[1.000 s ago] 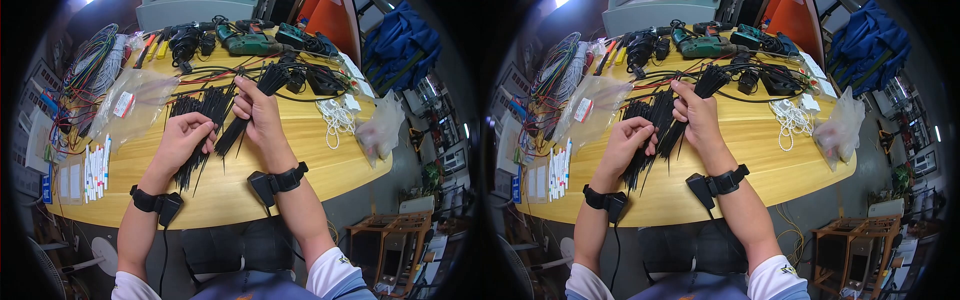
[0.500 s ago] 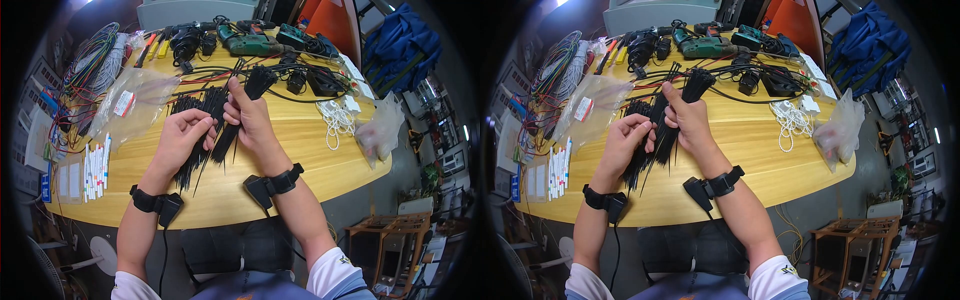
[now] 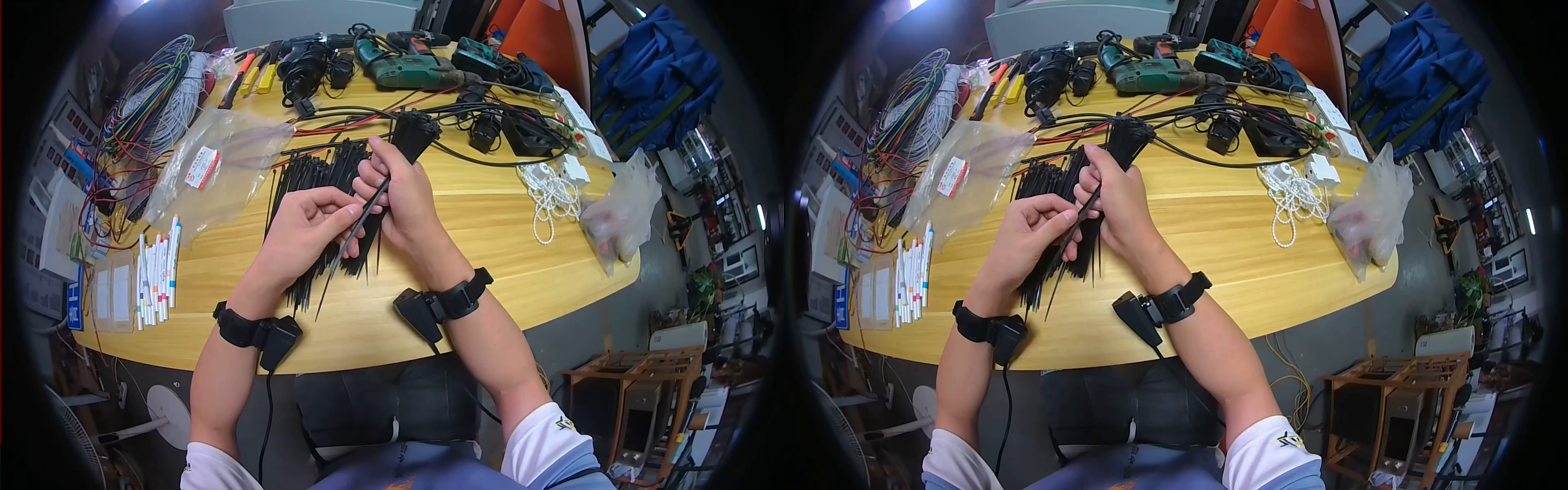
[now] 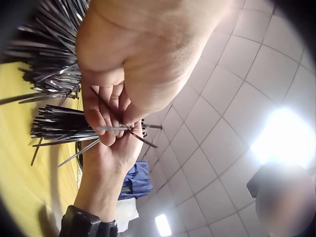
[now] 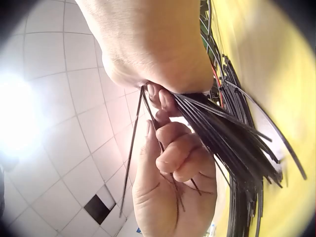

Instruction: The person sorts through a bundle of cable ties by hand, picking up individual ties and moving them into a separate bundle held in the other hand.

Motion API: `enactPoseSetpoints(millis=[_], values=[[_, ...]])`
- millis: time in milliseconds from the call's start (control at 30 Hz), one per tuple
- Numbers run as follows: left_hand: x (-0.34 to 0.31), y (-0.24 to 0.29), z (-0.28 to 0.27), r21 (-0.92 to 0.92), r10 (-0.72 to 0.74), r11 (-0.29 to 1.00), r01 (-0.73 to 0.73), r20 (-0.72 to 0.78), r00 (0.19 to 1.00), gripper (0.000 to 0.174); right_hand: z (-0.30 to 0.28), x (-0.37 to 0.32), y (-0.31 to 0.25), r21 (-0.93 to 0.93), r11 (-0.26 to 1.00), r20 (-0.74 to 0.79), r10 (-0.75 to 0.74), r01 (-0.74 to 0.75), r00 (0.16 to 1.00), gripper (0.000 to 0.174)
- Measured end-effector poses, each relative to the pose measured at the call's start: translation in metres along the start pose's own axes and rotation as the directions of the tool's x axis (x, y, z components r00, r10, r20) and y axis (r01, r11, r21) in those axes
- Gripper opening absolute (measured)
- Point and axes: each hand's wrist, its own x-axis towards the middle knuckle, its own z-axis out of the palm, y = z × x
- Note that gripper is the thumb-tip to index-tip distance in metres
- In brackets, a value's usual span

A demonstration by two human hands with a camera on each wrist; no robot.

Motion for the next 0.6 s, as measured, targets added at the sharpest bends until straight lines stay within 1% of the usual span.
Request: enactPoseSetpoints(millis=[67,133,200,233,267,300,333,367,400,467,500,600], values=[[0.001,-0.001,-0.001,0.010,0.005,1.000,-0.005,-0.015,1.000,0.018,-0.003,0.002,0.000,0.080,0.997,0.020,0.021,-0.022,1.000,0.040],[0.002,-0.002,-0.002,0.002,0.011,1.000,-0.011,-0.044,0.999,0.019,-0.004,0.003,-0.003,0.099,0.995,0.019,-0.024,0.022,1.000,0.039],[0.005,-0.006,-0.008,0.036,0.044,0.999,-0.040,-0.119,0.992,0.019,-0.005,0.005,-0.006,0.109,0.991,0.024,-0.085,0.082,0.996,0.038],[0.006,-0.007,-0.011,0.055,0.062,0.997,-0.054,-0.156,0.986,0.020,-0.002,0.006,-0.006,0.103,0.987,-0.059,-0.116,0.121,0.992,0.039],[0.007,-0.007,-0.013,0.086,0.067,0.995,-0.048,-0.233,0.970,0.018,0.002,0.007,-0.005,0.095,0.983,-0.142,-0.146,0.160,0.979,0.039],[0.007,-0.007,-0.016,0.099,0.046,0.995,-0.020,-0.274,0.961,0.018,0.008,0.006,-0.007,0.082,0.977,-0.223,-0.176,0.198,0.959,0.039],[0.007,-0.007,-0.020,0.110,0.026,0.994,0.009,-0.315,0.949,0.017,0.010,0.005,-0.010,0.056,0.979,-0.281,-0.173,0.195,0.944,0.039],[0.007,-0.007,-0.022,0.120,0.008,0.992,0.037,-0.355,0.935,0.017,0.004,0.006,-0.011,0.077,0.977,-0.212,-0.177,0.197,0.961,0.038],[0.006,-0.006,-0.022,0.115,-0.012,0.991,0.062,-0.393,0.919,0.022,-0.005,0.007,-0.012,0.098,0.976,-0.141,-0.182,0.197,0.973,0.038],[0.003,0.002,-0.018,0.297,-0.038,0.935,0.192,-0.456,0.889,0.024,-0.019,0.009,-0.013,0.146,0.974,-0.023,-0.171,0.173,0.985,0.038],[0.002,0.005,-0.015,0.379,-0.045,0.888,0.259,-0.488,0.872,0.025,-0.018,0.010,-0.013,0.145,0.974,-0.019,-0.173,0.174,0.985,0.038],[-0.001,0.002,-0.016,0.481,-0.101,0.820,0.311,-0.412,0.905,0.025,-0.017,0.009,-0.013,0.145,0.974,-0.017,-0.176,0.176,0.984,0.038]])
